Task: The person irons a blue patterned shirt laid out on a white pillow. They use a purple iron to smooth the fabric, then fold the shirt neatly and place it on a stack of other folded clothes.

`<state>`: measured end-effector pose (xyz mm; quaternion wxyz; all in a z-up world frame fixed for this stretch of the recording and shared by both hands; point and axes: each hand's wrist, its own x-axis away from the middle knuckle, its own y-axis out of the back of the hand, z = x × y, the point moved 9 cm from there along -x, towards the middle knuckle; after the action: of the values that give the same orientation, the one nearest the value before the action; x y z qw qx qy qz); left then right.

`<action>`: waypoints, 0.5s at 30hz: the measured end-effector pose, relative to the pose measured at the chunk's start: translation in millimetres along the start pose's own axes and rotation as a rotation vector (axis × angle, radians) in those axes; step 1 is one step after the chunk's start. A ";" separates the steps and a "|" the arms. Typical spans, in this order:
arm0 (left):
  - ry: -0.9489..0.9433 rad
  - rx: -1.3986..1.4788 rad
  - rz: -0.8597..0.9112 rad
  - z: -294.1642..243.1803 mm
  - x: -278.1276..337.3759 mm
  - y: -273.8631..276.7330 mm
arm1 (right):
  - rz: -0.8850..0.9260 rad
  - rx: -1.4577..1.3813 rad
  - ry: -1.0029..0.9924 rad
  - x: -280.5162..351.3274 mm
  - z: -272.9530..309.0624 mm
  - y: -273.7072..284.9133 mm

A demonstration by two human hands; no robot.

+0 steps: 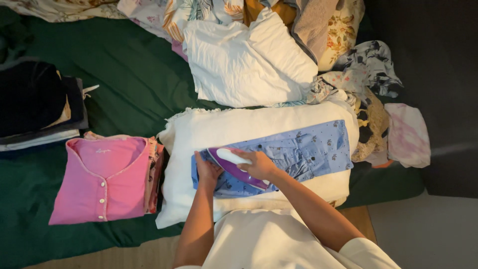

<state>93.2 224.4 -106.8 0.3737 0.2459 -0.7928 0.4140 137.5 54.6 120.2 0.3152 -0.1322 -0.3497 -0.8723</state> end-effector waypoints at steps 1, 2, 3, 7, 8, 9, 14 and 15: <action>0.001 -0.001 0.001 -2.4 -6.4 4.7 | -0.002 0.000 -0.001 -4.4 -6.2 -1.5; -0.009 -0.052 -0.006 -6.0 -12.9 10.7 | -0.022 0.004 0.007 -8.7 -11.5 -1.9; -0.022 -0.098 -0.018 -10.5 -18.3 19.1 | -0.036 0.011 0.019 -13.6 -15.4 -4.0; -0.015 -0.119 0.004 -13.5 -30.8 27.4 | 0.001 -0.039 0.012 -27.3 -27.0 -14.4; -0.015 -0.113 0.011 -15.1 -31.0 28.3 | 0.030 -0.026 0.024 -26.7 -22.3 -16.5; -0.011 -0.107 0.018 -13.7 -30.9 29.0 | 0.060 -0.013 0.031 -24.4 -19.6 -18.3; 0.005 -0.086 0.002 -6.3 -56.6 45.8 | 0.090 -0.002 0.023 -18.9 1.2 -17.3; 0.000 -0.079 0.012 -6.8 -56.9 44.5 | 0.081 0.045 0.011 -18.8 4.4 -16.6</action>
<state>98.9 258.5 -170.5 0.3805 0.2262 -0.8100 0.3845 141.4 75.5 106.2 0.3551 -0.1346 -0.3618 -0.8514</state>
